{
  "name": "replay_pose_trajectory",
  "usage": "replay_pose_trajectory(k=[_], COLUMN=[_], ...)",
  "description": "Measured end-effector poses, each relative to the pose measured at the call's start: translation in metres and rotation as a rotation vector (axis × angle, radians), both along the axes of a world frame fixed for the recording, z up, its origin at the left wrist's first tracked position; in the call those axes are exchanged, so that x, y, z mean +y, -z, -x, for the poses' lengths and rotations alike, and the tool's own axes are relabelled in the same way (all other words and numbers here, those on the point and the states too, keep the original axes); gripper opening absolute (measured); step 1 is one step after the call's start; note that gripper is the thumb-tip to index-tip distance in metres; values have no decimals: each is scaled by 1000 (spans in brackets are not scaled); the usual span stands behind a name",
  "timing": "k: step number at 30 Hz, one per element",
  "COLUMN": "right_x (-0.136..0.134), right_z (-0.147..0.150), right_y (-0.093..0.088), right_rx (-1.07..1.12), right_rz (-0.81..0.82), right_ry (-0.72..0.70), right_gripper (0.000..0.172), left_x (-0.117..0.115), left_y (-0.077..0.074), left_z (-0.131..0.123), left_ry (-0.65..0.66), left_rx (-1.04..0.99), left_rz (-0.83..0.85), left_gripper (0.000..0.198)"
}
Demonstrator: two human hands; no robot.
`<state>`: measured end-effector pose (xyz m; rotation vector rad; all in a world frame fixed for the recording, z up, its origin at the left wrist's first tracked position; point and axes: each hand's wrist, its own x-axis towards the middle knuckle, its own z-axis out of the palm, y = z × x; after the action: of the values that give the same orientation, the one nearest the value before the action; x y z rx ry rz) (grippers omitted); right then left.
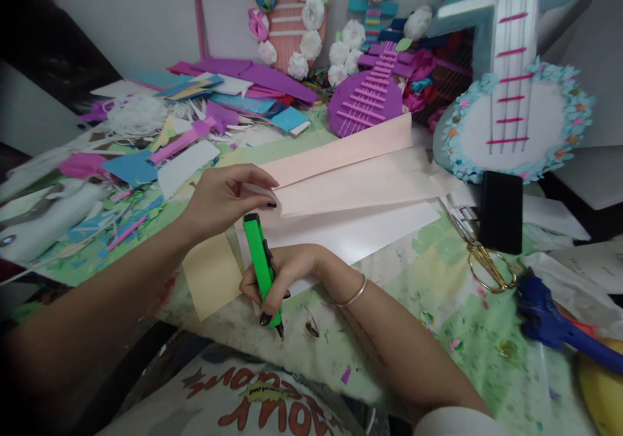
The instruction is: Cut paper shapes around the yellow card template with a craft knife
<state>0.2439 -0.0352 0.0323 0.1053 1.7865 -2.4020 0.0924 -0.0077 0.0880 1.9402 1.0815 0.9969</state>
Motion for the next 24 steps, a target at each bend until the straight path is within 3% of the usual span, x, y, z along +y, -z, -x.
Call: replay_pose_trajectory(k=[9,18,24], right_x=[-1,-3,-6], right_z=[0,1,1], right_y=[-1,0,3], right_rx=[8,3,-15], right_rz=[11,-1,-19], right_ry=[11,-17,-31], right_gripper=[30,29,28], left_x=[-3,-3,-5], left_y=[-3,-5,-4], left_z=[-1,5,11], left_ry=[37,-12,-100], left_rx=[-31,-71,-73], left_rz=[42,34,-63], left_gripper=[15,17,15])
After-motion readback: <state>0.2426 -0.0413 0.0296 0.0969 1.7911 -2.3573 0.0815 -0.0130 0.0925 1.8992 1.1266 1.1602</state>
